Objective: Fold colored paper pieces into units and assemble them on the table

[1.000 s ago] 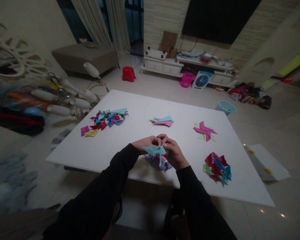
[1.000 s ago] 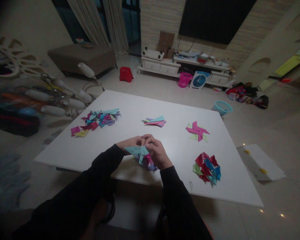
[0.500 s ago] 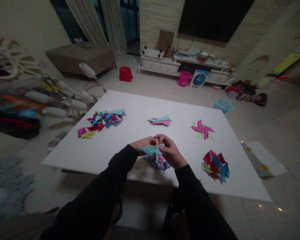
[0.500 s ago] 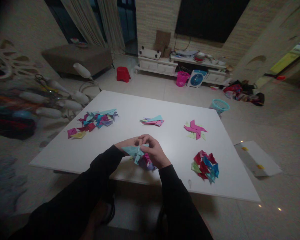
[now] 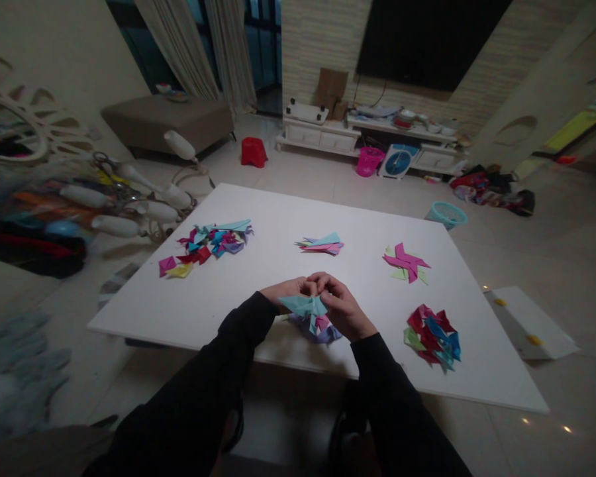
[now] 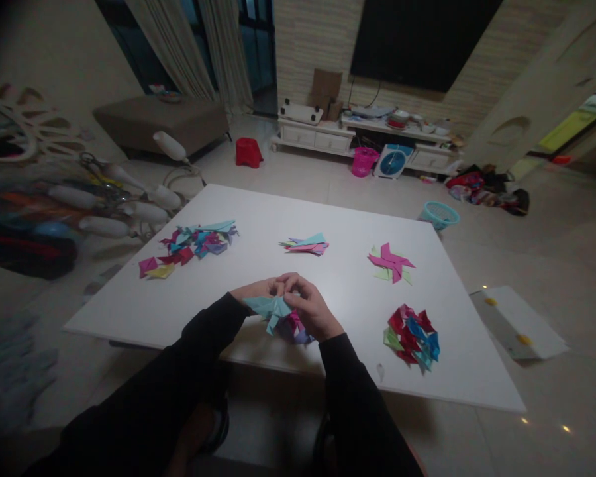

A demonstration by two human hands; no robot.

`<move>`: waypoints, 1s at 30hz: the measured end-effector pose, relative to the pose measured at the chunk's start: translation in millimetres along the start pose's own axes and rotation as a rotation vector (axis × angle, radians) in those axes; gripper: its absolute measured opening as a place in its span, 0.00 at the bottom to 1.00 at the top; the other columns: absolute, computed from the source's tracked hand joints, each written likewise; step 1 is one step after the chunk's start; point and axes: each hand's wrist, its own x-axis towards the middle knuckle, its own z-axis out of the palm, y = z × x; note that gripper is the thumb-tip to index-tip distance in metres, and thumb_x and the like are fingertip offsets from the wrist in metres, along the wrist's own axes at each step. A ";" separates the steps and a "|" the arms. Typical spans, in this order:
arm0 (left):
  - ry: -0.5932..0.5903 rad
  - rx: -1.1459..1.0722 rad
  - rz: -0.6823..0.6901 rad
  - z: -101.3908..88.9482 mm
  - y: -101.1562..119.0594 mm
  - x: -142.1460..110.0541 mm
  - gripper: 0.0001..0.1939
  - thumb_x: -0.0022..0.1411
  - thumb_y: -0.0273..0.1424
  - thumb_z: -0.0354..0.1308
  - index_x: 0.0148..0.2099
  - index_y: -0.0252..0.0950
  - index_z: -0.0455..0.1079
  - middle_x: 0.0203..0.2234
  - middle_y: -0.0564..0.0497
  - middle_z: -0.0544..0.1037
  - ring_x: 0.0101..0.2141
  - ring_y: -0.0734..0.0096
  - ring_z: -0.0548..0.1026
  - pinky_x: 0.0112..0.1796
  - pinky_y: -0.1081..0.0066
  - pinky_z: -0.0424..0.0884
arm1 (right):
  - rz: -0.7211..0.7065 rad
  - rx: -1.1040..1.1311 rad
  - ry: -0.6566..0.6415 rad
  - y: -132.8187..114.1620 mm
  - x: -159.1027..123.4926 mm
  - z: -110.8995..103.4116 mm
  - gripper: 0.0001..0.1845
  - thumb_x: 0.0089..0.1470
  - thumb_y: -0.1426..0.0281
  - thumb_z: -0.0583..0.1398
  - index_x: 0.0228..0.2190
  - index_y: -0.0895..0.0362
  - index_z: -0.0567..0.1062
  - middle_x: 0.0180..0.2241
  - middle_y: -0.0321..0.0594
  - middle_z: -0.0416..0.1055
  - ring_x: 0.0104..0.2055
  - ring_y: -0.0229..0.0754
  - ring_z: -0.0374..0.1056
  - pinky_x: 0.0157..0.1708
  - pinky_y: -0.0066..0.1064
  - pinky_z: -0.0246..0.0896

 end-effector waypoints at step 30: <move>-0.034 0.035 -0.004 8.0 6.3 0.0 0.22 0.38 0.38 0.78 0.22 0.31 0.68 0.24 0.52 0.72 0.27 0.75 0.71 0.31 0.73 0.68 | 0.046 0.057 -0.053 -7.1 -4.1 1.3 0.14 0.42 0.62 0.70 0.27 0.54 0.72 0.46 0.40 0.67 0.48 0.48 0.65 0.48 0.38 0.60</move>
